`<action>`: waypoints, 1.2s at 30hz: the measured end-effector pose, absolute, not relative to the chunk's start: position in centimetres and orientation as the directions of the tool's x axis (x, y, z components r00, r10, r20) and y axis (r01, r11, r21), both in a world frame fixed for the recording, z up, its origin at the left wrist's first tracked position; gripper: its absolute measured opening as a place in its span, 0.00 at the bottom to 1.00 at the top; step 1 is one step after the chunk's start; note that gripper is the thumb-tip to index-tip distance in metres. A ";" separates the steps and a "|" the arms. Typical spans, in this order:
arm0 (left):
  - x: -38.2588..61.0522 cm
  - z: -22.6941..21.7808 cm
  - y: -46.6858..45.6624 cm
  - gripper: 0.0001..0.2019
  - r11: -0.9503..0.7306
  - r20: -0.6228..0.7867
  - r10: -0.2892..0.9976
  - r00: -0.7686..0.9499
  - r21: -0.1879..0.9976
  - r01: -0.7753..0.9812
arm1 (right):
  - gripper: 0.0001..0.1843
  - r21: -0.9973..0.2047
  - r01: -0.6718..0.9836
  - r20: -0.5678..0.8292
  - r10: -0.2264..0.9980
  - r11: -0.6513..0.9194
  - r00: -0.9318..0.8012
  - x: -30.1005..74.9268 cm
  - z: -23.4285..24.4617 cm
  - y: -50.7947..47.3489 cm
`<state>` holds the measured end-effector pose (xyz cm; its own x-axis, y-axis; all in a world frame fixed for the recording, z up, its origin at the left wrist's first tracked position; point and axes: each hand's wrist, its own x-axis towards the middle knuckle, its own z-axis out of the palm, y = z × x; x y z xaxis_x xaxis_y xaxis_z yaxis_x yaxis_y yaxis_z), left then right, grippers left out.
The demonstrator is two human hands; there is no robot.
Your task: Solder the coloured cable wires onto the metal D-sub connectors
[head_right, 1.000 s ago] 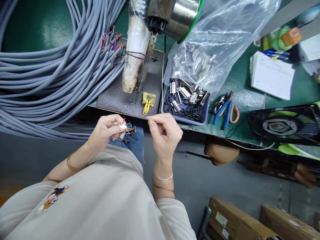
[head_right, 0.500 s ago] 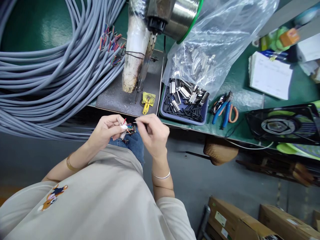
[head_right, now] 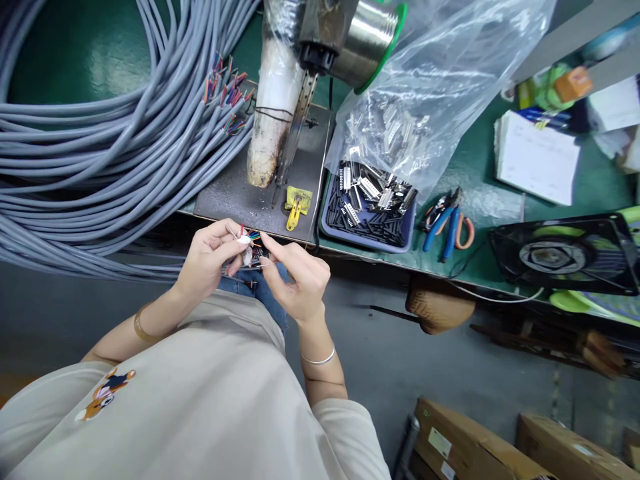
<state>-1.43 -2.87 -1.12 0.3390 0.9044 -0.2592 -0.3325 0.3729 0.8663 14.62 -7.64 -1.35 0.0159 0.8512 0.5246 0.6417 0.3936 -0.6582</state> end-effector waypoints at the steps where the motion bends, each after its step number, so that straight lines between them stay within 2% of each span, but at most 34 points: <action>1: -1.4 -1.1 -2.8 0.11 0.373 -0.260 0.905 0.337 0.864 -0.338 | 0.18 -0.638 0.652 0.539 0.842 0.410 -0.003 14.6 -1.4 -7.6; 5: -1.5 -1.5 -2.8 0.10 0.366 -0.254 0.911 0.325 0.861 -0.353 | 0.18 -0.553 0.699 0.579 0.813 0.453 -0.068 14.9 -1.5 -7.7; 7: -1.4 -1.7 -2.9 0.10 0.350 -0.244 0.915 0.321 0.878 -0.328 | 0.14 -0.563 0.667 0.599 0.797 0.488 -0.078 15.2 -1.6 -7.7; 9: -1.4 -1.4 -3.1 0.09 0.305 -0.218 0.924 0.314 0.916 -0.261 | 0.17 -0.597 0.617 0.627 0.778 0.512 -0.039 15.7 -1.4 -7.5; 11: -1.5 -0.3 -3.5 0.07 0.181 -0.134 0.945 0.299 0.974 -0.135 | 0.20 -0.640 0.579 0.683 0.719 0.505 0.127 16.5 -0.7 -7.1; 13: -1.6 2.0 -4.0 0.05 -0.043 0.030 0.952 0.303 0.998 0.037 | 0.13 -0.671 0.575 0.712 0.625 0.469 0.321 17.5 0.5 -6.7; 14: -1.7 3.5 -4.1 0.05 -0.153 0.113 0.938 0.328 0.983 0.097 | 0.09 -0.685 0.587 0.698 0.620 0.432 0.358 18.2 1.3 -6.6; 16: -2.2 6.5 -4.1 0.08 -0.229 0.142 0.897 0.419 0.959 0.167 | 0.10 -0.734 0.605 0.591 0.728 0.308 0.347 19.8 2.7 -6.6; 18: -2.9 8.4 -3.8 0.11 -0.161 0.068 0.829 0.555 0.980 0.120 | 0.10 -0.768 0.609 0.429 0.865 0.197 0.260 21.4 3.8 -7.0; 19: -3.2 8.7 -3.5 0.12 -0.085 0.037 0.742 0.670 0.996 0.040 | 0.09 -0.756 0.629 0.390 0.897 0.182 0.209 22.1 4.1 -7.4; 21: -3.8 7.6 -3.1 0.11 0.192 -0.026 0.433 0.901 0.979 -0.064 | 0.10 -0.667 0.702 0.446 0.888 0.249 0.108 23.2 4.3 -8.1; 22: -4.0 6.3 -3.2 0.08 0.343 -0.026 0.308 0.951 0.935 -0.086 | 0.11 -0.606 0.738 0.507 0.859 0.295 0.074 23.5 4.2 -8.4; 23: -4.1 4.6 -3.3 0.04 0.492 -0.045 0.282 0.958 0.865 -0.104 | 0.12 -0.557 0.761 0.565 0.824 0.333 0.052 23.7 4.0 -8.6; 24: -4.1 2.9 -3.6 0.08 0.632 -0.095 0.385 0.918 0.752 -0.187 | 0.12 -0.530 0.768 0.601 0.798 0.359 0.042 23.9 3.8 -8.7; 25: -4.1 1.1 -4.1 0.13 0.727 -0.202 0.500 0.842 0.626 -0.282 | 0.13 -0.526 0.769 0.609 0.792 0.363 0.043 23.9 3.6 -8.7; 26: -4.0 -0.4 -4.5 0.15 0.780 -0.311 0.556 0.771 0.515 -0.355 | 0.14 -0.535 0.774 0.588 0.807 0.338 0.054 24.0 3.5 -8.6; 28: -3.7 -2.6 -5.2 0.14 0.786 -0.475 0.617 0.628 0.424 -0.451 | 0.15 -0.536 0.813 0.509 0.856 0.230 0.093 24.3 3.2 -7.9; 31: -3.5 -3.5 -5.2 0.12 0.724 -0.523 0.688 0.503 0.458 -0.515 | 0.04 -0.482 0.875 0.404 0.897 0.040 0.181 25.2 2.5 -6.4; 34: -3.2 -2.6 -3.9 0.10 0.663 -0.490 0.749 0.447 0.573 -0.482 | 0.09 -0.411 0.912 0.399 0.895 -0.019 0.198 26.2 1.5 -4.6; 36: -2.9 -1.7 -2.9 0.09 0.597 -0.442 0.799 0.408 0.670 -0.442 | 0.08 -0.364 0.931 0.371 0.914 -0.022 0.167 26.5 0.8 -3.6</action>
